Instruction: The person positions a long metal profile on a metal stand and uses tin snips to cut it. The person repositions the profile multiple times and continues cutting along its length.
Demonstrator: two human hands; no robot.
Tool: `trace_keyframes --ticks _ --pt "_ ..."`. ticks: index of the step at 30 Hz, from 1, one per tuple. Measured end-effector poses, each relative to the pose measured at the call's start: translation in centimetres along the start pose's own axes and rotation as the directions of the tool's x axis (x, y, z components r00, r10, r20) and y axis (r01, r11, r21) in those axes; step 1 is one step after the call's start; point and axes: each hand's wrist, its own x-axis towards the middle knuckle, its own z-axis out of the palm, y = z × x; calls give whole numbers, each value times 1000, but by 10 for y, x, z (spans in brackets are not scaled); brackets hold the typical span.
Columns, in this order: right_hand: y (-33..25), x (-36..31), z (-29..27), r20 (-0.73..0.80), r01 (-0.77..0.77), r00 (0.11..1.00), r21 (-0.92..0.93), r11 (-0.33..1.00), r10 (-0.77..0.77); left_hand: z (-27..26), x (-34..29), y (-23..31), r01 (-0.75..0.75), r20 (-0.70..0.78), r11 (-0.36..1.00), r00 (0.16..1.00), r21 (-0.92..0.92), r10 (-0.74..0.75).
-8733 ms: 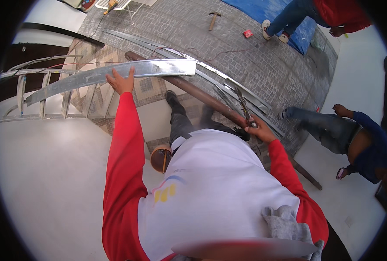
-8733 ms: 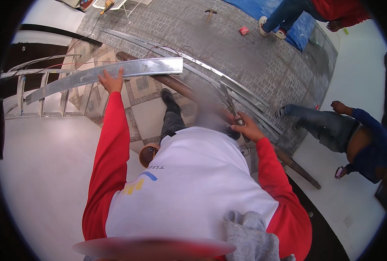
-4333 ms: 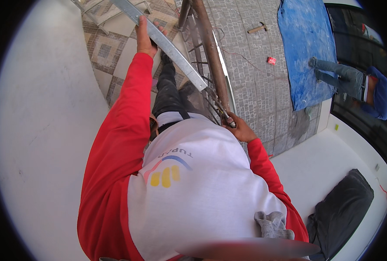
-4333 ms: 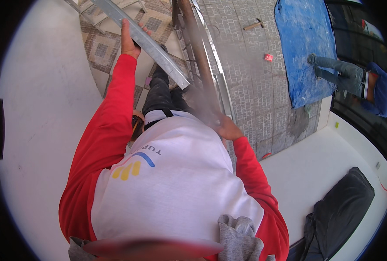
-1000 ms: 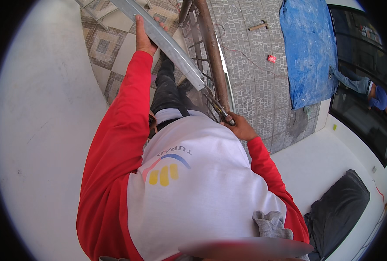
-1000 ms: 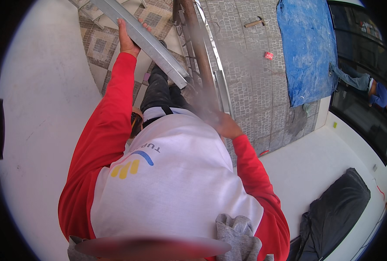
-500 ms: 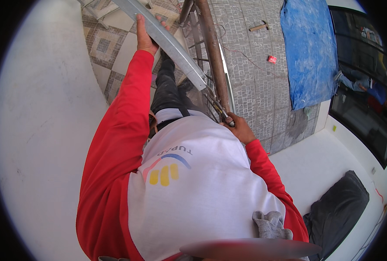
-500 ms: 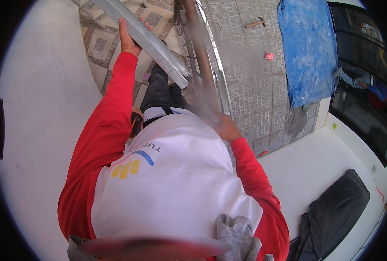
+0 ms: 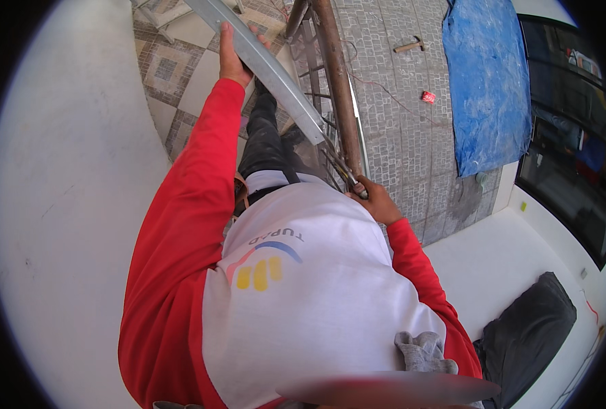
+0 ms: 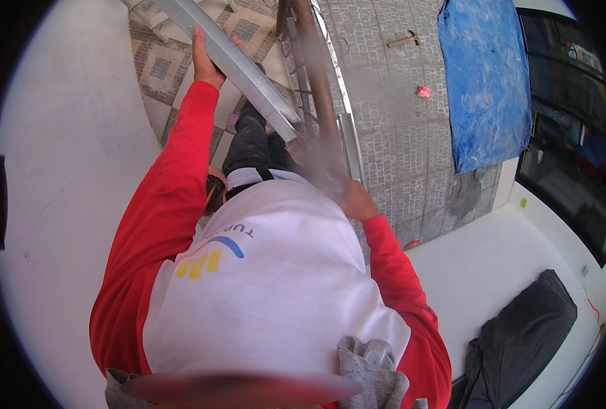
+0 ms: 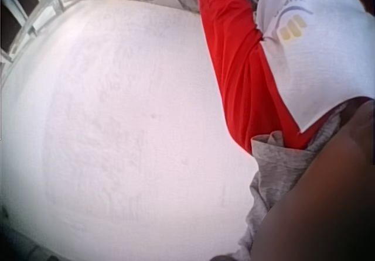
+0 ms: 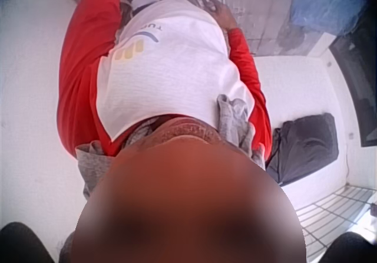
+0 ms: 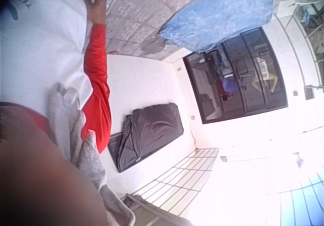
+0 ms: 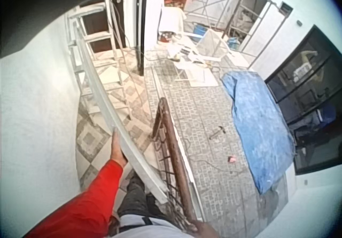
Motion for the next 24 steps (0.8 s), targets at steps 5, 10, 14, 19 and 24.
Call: trace_keyframes --ticks 5,10,14,19,24 --pt "-4 6 -7 81 -9 997 21 1000 8 1 -4 3 -10 -3 1000 1000 27 10" --pt "-7 7 -2 82 -62 995 68 996 56 3 -7 4 -11 -17 1000 1000 26 11" --pt "-7 7 2 86 -87 993 51 995 83 1 -5 4 -13 2 1000 1000 19 13" --pt "-4 7 6 4 -65 998 -59 996 65 1 -6 5 1 -2 1000 1000 22 -1" --pt "-3 10 0 81 1 997 10 1000 -2 3 -11 4 -19 -8 999 1000 42 19"
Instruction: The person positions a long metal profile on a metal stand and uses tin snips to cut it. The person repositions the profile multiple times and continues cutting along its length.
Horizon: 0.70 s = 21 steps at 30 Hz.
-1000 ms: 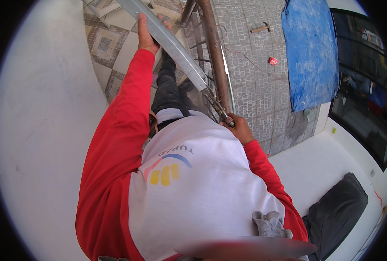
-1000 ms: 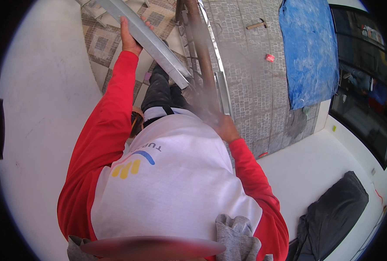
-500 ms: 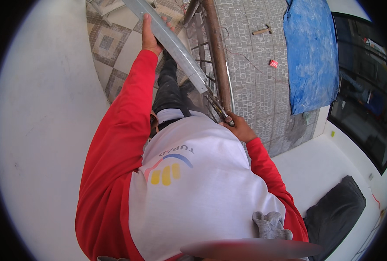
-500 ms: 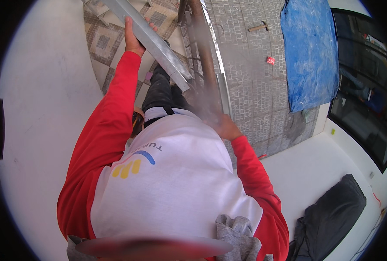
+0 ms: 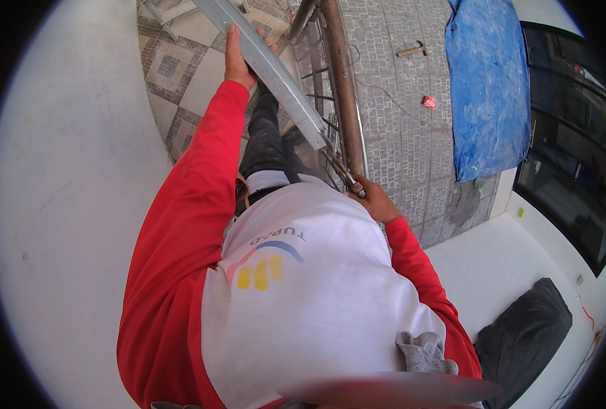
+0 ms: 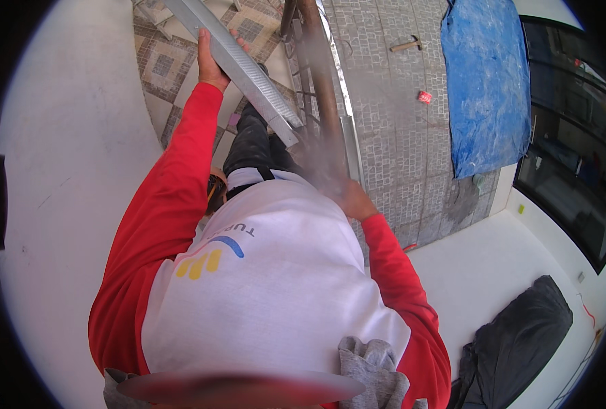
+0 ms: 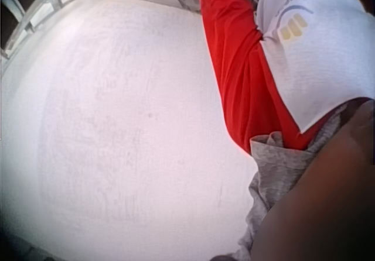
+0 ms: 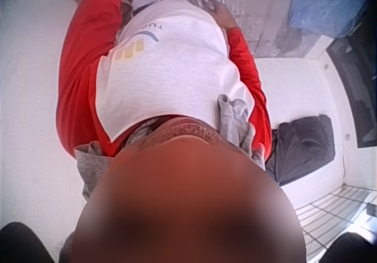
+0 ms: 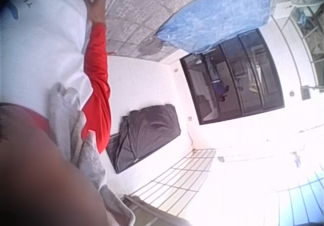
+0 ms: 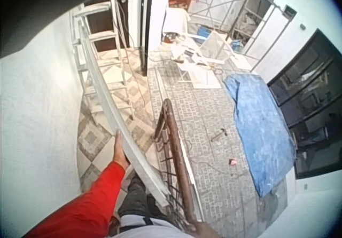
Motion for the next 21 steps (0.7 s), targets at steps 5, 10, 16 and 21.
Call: trace_keyframes --ticks 5,10,16,21 --pt "-4 6 -8 56 5 998 -18 1000 -4 3 -1 1 1 -10 1000 1000 -8 -1" --pt "-4 6 -8 2 -7 1000 -64 998 8 2 -2 2 32 -9 999 999 7 -32" --pt "-1 8 -1 -20 -58 998 -66 996 56 -2 -1 2 25 -18 1000 1000 5 -25" --pt "-2 12 -1 35 38 999 3 999 -38 -3 -3 3 26 -27 1000 999 -6 -26"
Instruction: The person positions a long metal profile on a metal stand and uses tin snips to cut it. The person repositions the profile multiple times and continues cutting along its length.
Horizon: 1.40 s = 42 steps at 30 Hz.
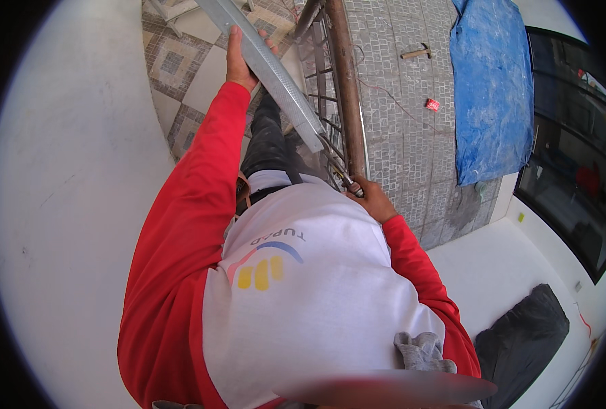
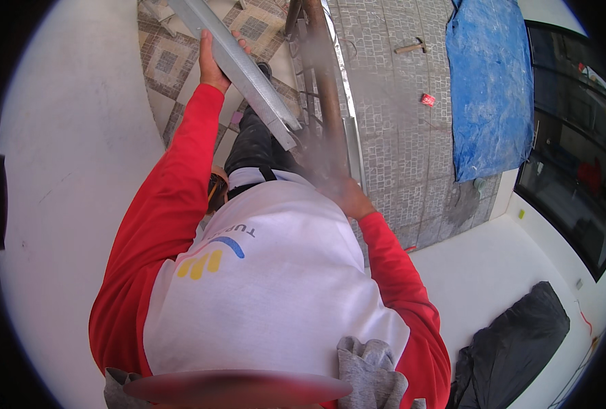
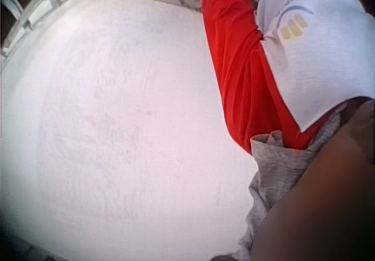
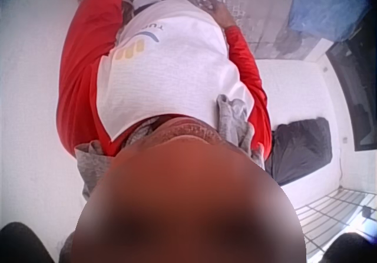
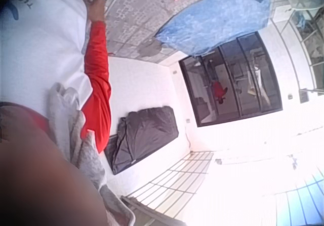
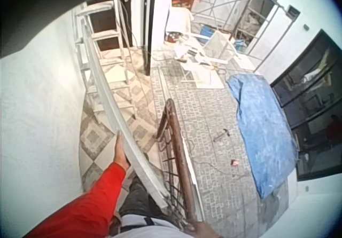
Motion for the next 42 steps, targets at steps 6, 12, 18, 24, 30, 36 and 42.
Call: trace_keyframes --ticks 6,12,18,24,30,36,42 --pt "-2 2 -1 70 -18 997 115 993 10 4 -1 2 -15 2 1000 1000 13 15" --pt "-8 2 -3 15 -3 1000 73 997 2 4 3 -1 -23 -26 999 999 41 24" --pt "-16 0 -1 -53 -53 997 50 997 56 -2 5 0 7 28 1000 1000 10 -7" --pt "-11 4 11 -109 -28 993 87 996 38 3 6 2 35 -13 998 999 50 -34" --pt "-10 6 9 -77 -19 997 136 991 30 14 2 2 -10 -29 998 999 58 12" --pt "-9 9 -8 -39 39 999 72 997 -36 19 5 5 -18 -2 998 1000 67 18" --pt "-9 12 4 -140 13 990 57 998 -4 22 2 6 3 -44 999 999 42 -1"
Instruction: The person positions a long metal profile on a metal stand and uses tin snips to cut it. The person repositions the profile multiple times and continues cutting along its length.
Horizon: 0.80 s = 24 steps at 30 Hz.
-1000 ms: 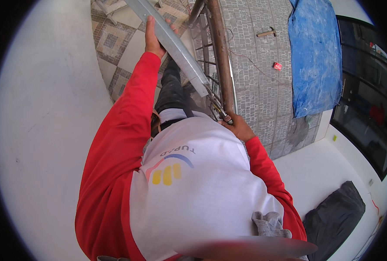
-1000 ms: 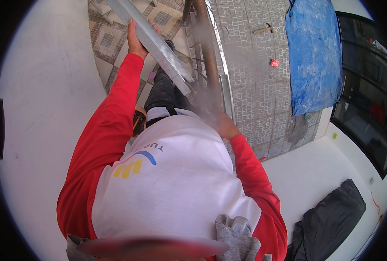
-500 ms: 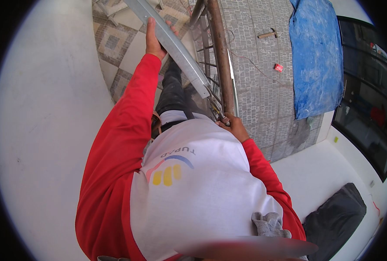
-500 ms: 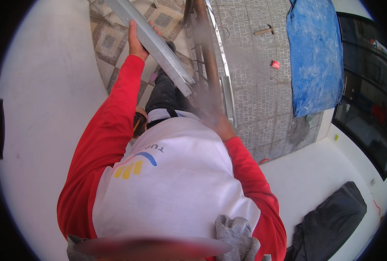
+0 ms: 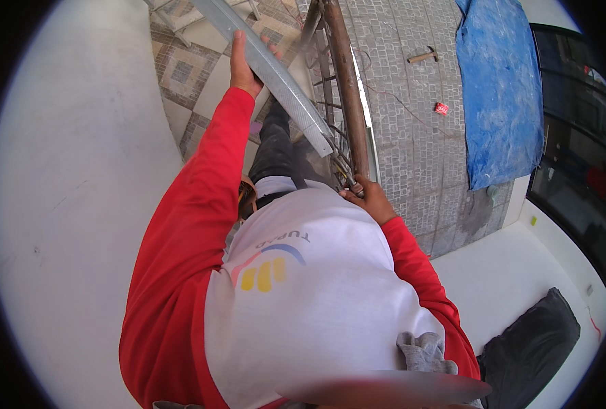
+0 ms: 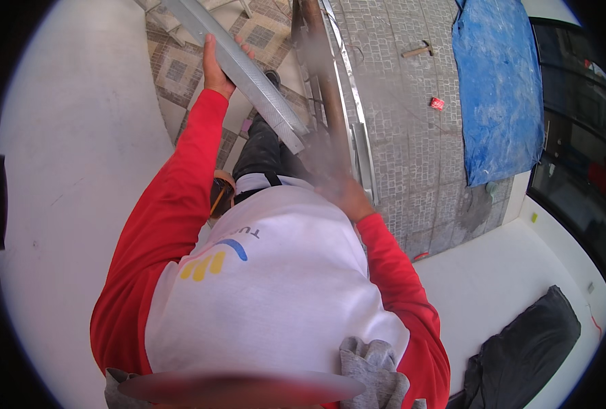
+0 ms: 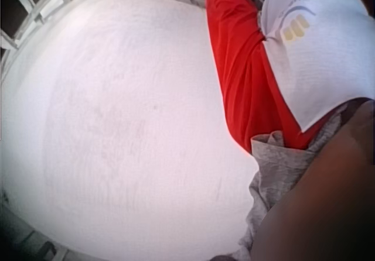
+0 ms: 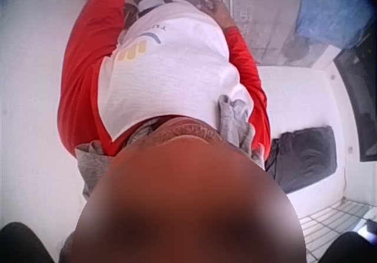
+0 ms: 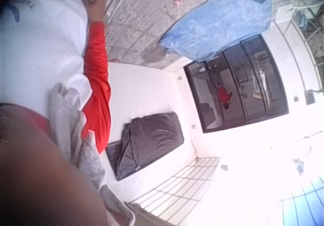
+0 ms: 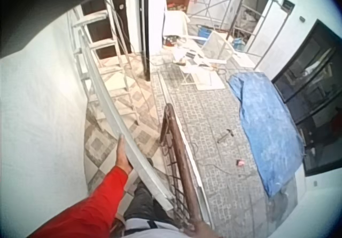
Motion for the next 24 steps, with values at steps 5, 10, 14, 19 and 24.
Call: trace_keyframes --ticks 5,10,14,19,24 --pt "3 2 3 -36 -12 999 -54 998 10 1 1 2 -1 42 1000 999 -10 2" --pt "0 4 -1 -2 22 1000 32 999 -22 7 1 3 -21 28 1000 999 5 21" --pt "0 8 -19 75 117 990 28 993 -119 13 1 6 -35 30 999 999 17 35" --pt "5 9 -19 48 30 998 -39 999 -28 15 3 7 -24 32 1000 999 13 24" --pt "4 6 -6 -36 -3 999 -78 997 0 11 1 4 -20 5 998 1000 53 20"
